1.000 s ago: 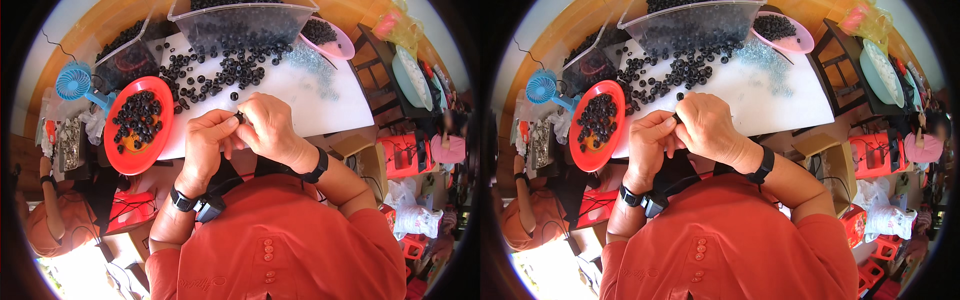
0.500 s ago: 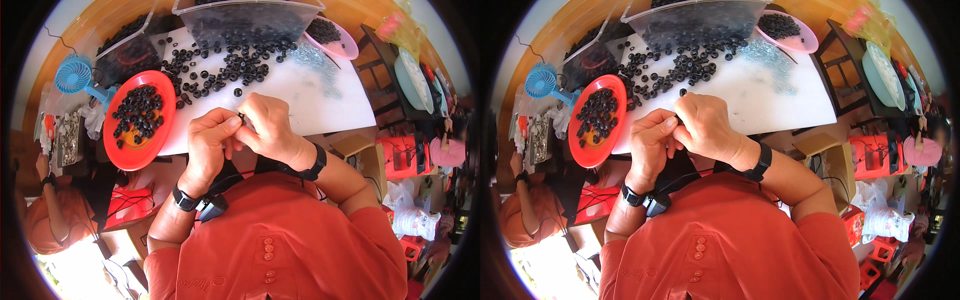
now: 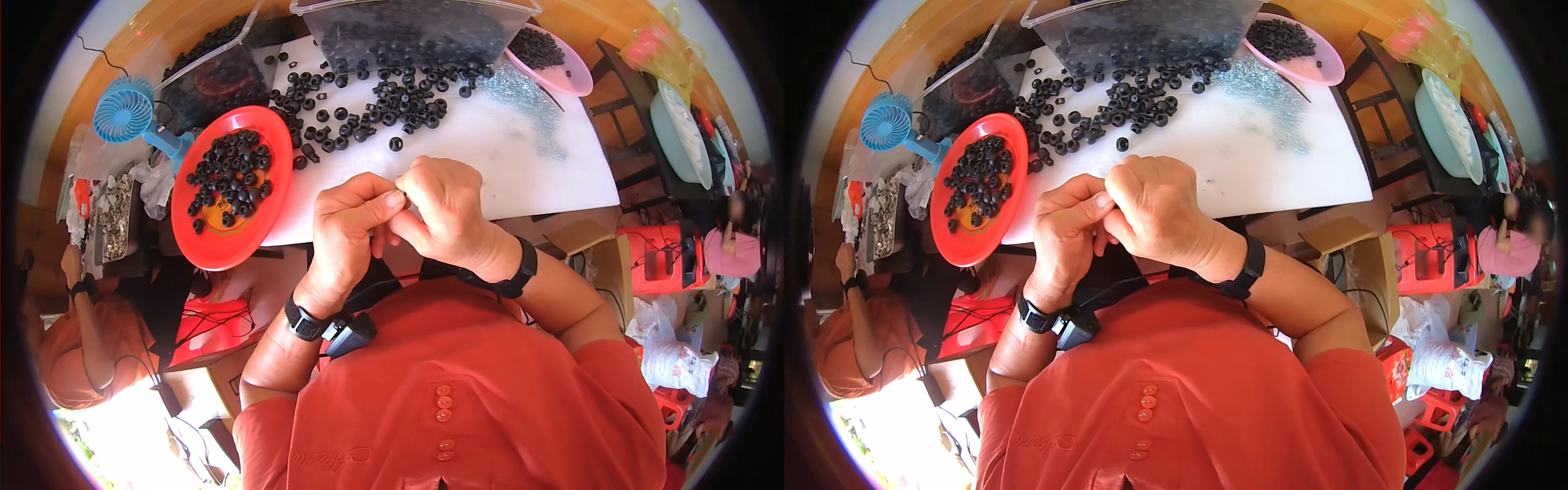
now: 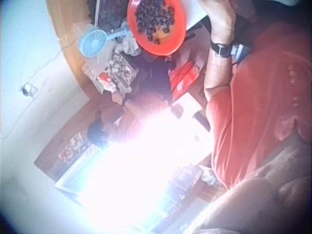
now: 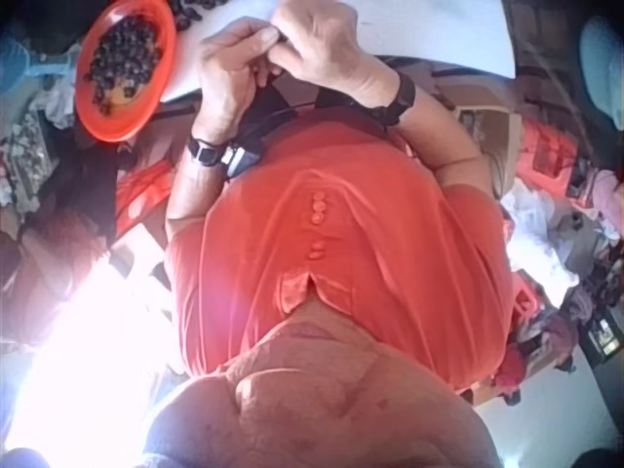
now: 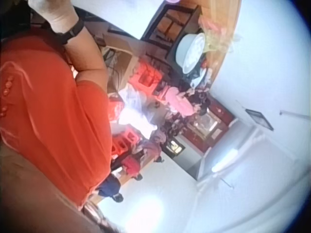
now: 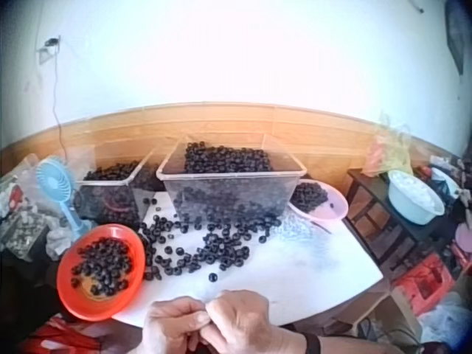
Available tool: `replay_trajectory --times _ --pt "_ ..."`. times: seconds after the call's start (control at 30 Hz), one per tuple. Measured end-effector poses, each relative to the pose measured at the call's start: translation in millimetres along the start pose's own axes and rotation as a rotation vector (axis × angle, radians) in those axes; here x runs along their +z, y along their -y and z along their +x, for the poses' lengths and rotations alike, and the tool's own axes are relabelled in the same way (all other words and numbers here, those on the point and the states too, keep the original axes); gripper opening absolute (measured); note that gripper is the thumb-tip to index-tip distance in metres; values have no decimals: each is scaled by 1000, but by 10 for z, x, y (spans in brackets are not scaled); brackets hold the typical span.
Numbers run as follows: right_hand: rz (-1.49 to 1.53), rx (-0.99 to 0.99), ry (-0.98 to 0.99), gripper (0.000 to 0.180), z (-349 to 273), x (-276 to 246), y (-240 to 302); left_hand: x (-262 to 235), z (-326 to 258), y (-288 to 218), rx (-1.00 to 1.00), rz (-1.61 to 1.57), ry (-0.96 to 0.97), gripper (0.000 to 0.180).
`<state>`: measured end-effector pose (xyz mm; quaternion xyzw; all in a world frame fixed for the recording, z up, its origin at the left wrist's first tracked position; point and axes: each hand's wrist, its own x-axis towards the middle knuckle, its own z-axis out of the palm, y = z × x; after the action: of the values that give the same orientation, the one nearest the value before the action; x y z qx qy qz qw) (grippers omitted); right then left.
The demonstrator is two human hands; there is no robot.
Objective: Assembling small black plastic components by hand at a workstation.
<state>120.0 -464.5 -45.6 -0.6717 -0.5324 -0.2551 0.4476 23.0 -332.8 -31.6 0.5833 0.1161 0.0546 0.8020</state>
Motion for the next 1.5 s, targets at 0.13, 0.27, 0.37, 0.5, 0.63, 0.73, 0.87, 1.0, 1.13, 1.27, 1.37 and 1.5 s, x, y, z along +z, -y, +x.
replay_trajectory --times 0.13,0.27,0.37,0.5,0.63,0.73,0.87,1.0,1.13,1.27,1.37,1.5 --pt "16 9 8 32 -5 -18 -6 5 8 -4 -4 20 3 21" --pt "29 47 31 30 -30 -43 21 0 -8 -3 3 36 19 21" --pt "98 148 29 29 -44 -38 77 -8 -18 -7 6 16 40 22" --pt "131 216 52 28 -14 -51 84 11 -84 13 29 -64 22 23" --pt "59 102 64 28 -34 -22 53 -15 -105 -9 5 -54 37 22" --pt "47 22 69 29 6 -39 53 -52 -100 -20 -24 -64 46 21" --pt "81 2 82 30 -12 -32 86 -88 -140 -17 -47 -46 46 21" --pt "168 82 44 31 -74 54 106 -97 -162 -57 -55 -11 39 22" --pt "226 154 100 31 -8 54 153 -102 -302 -259 -88 220 -66 23" --pt "-27 85 337 29 122 68 138 -287 -434 -262 195 568 -331 13" --pt "-124 86 568 30 215 104 142 -428 -393 -120 572 811 -299 12" --pt "-108 89 695 31 291 120 133 -427 -329 3 740 1009 -164 20"
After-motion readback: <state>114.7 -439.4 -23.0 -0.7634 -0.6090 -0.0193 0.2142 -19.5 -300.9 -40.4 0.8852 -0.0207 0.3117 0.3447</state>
